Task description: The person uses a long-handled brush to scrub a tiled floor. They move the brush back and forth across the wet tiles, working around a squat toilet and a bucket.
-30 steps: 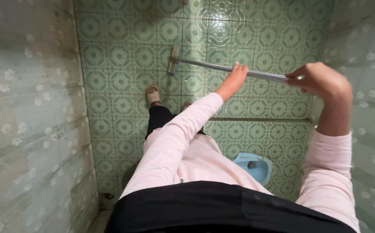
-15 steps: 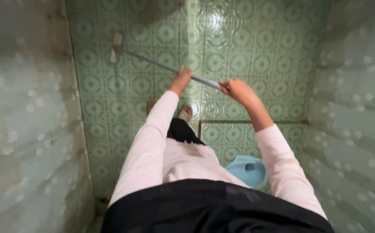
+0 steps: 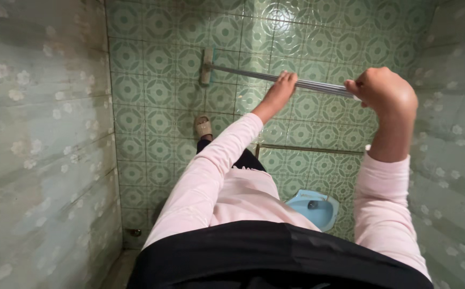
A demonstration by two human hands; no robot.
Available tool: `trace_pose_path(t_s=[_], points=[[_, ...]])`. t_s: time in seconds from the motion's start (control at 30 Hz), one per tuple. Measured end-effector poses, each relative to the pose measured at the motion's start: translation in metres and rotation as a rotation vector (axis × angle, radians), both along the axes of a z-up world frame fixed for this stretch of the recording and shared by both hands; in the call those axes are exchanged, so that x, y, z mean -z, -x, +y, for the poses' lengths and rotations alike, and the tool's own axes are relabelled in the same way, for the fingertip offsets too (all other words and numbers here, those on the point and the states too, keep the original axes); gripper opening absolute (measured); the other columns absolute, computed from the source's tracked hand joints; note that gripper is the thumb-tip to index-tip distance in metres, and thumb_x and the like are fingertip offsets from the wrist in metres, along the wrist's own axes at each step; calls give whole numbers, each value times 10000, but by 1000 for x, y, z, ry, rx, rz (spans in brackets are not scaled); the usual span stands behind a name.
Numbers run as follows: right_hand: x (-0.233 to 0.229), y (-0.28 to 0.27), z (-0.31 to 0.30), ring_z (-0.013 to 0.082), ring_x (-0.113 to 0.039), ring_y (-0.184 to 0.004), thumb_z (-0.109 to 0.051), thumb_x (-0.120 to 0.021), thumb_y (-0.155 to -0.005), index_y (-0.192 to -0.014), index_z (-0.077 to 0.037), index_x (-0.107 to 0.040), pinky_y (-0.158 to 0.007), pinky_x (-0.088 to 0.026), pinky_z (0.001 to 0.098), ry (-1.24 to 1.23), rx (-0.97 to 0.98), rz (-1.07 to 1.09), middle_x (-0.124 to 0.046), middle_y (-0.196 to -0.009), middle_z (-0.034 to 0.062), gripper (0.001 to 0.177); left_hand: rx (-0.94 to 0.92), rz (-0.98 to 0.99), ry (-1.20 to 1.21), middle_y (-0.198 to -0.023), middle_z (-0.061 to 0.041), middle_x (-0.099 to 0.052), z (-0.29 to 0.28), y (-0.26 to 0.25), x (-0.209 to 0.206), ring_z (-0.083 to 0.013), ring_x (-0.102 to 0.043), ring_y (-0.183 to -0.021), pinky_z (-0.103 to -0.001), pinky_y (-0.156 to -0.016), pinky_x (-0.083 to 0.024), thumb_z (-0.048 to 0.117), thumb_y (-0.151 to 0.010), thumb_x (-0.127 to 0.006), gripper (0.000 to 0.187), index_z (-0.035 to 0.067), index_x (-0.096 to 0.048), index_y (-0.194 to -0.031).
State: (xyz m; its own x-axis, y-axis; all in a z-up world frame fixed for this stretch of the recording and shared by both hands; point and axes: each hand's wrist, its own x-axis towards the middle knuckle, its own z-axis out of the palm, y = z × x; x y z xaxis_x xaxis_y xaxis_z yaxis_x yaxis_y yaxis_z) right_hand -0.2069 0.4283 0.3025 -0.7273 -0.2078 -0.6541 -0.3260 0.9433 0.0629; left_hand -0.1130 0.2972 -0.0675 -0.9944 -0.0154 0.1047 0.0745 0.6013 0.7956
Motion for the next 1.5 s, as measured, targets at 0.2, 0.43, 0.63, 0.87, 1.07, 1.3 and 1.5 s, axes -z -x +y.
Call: trace_pose_path(t_s=[0.2, 0.43, 0.63, 0.87, 1.07, 1.3, 1.5], points=[[68, -10, -57, 258, -727, -671, -464, -602, -1051, -975, -110, -815, -710, -585, 440, 12, 49, -89, -777, -800, 124, 420, -76, -27, 63, -1255, -265, -594, -82, -31, 25, -466, -519, -1278, -465, -1032, -485, 18, -931, -551, 291, -25, -508, -1216], [213, -88, -114, 254, -684, -782, -309, -612, -1049, -1136, -118, -770, -731, -560, 436, 355, -380, -202, -774, -927, 117, 263, -5, -71, 438, -1152, -241, -649, -225, -100, 60, -449, -562, -1164, -534, -1110, -388, -13, -767, -599, 371, -34, -620, -1137], [82, -60, -137, 189, -673, -727, -227, -653, -1008, -1284, -206, -726, -654, -571, 355, 246, 198, -293, -804, -1029, 77, 287, -264, 60, 614, -1088, -218, -659, -179, -67, 36, -382, -612, -1068, -479, -1081, -450, 16, -873, -551, 261, -18, -600, -1127], [-65, -21, -154, 158, -772, -916, 5, -733, -1011, -1088, 72, -679, -748, -625, 301, 1102, 157, -18, -742, -1030, 114, 116, -388, 144, 217, -996, -197, -690, -144, -9, -49, -351, -718, -908, -380, -725, -600, 207, -923, -620, 296, 7, -587, -1138], [-27, -9, -268, 84, -678, -731, -10, -859, -980, -974, 27, -717, -603, -533, 228, 1356, -2, 255, -713, -826, 36, 147, -572, 36, -1, -832, -177, -728, -242, -3, -73, -383, -708, -776, -489, -681, -552, 317, -876, -728, 259, 71, -686, -943], [28, -52, -463, 132, -720, -799, -23, -822, -991, -1052, -6, -719, -680, -573, 315, 1587, -446, 174, -749, -882, 97, 120, -891, 32, 74, -855, -193, -721, -378, -79, -56, -403, -698, -782, -492, -675, -538, 295, -906, -725, 251, 56, -691, -975], [49, -164, -620, 294, -732, -716, -212, -780, -967, -1055, -7, -650, -603, -543, 407, 1486, -707, 39, -726, -811, 176, 258, -1226, 38, 120, -804, -197, -703, -463, -178, -52, -424, -674, -782, -516, -671, -511, 324, -880, -789, 296, 43, -698, -877]])
